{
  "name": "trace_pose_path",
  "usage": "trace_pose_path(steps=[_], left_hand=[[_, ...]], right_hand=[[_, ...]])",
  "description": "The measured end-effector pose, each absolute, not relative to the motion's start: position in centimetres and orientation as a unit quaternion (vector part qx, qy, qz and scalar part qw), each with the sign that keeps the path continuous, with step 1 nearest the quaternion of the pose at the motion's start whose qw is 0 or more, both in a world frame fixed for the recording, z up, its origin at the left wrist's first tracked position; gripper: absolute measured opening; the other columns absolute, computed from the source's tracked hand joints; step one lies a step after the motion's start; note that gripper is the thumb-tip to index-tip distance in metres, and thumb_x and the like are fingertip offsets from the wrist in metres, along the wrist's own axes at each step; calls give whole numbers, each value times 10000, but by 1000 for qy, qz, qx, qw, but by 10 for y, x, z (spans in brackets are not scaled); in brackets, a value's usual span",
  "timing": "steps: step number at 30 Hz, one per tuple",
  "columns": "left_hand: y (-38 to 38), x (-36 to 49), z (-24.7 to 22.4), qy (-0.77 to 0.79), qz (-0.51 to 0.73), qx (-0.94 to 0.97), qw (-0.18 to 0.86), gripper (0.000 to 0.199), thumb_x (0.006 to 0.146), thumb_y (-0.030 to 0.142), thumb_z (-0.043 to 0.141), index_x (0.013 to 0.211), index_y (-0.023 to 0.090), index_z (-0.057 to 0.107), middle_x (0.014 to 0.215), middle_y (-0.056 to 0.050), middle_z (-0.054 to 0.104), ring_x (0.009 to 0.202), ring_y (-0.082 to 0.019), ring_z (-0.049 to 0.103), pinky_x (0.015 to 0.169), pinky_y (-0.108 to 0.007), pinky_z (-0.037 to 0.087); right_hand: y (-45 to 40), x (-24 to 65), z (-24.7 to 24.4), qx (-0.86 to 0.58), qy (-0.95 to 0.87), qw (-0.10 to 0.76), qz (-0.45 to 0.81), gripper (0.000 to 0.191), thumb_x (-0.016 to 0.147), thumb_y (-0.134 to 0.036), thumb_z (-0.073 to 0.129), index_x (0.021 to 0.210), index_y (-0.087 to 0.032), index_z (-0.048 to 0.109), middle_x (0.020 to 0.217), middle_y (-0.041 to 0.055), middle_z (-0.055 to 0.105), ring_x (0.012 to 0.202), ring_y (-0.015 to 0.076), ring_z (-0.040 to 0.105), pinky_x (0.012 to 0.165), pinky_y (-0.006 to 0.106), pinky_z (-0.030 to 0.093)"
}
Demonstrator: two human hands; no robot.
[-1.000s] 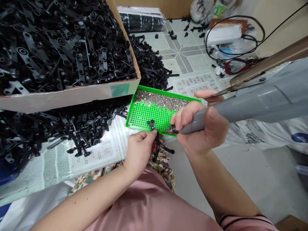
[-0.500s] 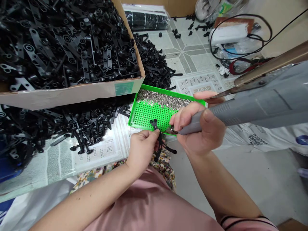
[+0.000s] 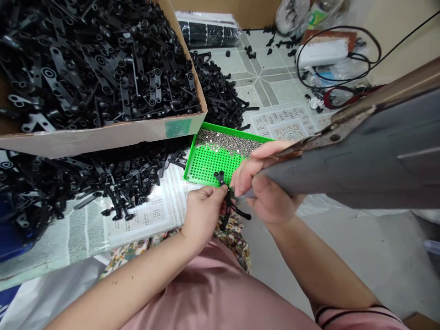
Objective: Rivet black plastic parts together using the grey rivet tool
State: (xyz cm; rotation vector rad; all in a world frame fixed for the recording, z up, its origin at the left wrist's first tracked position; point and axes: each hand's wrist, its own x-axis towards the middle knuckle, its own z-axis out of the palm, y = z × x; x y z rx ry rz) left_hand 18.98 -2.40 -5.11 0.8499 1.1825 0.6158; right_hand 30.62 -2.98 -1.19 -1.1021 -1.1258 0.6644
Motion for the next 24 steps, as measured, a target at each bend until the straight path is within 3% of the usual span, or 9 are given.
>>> trace_pose_path(steps=[8, 11, 17, 24], left_hand=[[-16, 184, -43, 542, 192, 358, 736, 315, 703, 423, 661, 568, 150, 577, 519, 3, 590, 464, -102, 522, 457, -208, 383], [-15, 181, -40, 526, 180, 357, 750, 322, 700, 442, 665, 602, 148, 577, 537, 6, 583, 512, -108, 547, 483, -202, 390], [-14, 178, -37, 507, 160, 368, 763, 186, 700, 278, 664, 605, 144, 577, 629, -11, 645, 542, -89, 514, 514, -189, 372], [-13, 178, -40, 499, 156, 380, 763, 172, 723, 272, 628, 608, 149, 593, 620, -23, 662, 513, -97, 482, 501, -209, 324]], right_hand=[[-7, 346, -19, -442, -370, 801, 160, 295, 757, -287, 589, 1043, -224, 548, 472, -78, 511, 334, 120, 431, 369, 284, 426], [1, 362, -29, -478, -354, 788, 159, 241, 756, -296, 600, 978, -218, 553, 463, -84, 498, 339, 111, 446, 388, 267, 433], [5, 362, -40, -476, -372, 773, 195, 222, 768, -316, 605, 950, -203, 546, 467, -86, 509, 339, 103, 452, 402, 259, 447], [4, 360, -44, -463, -367, 783, 195, 204, 765, -289, 611, 934, -197, 542, 466, -84, 518, 339, 109, 470, 401, 260, 453]])
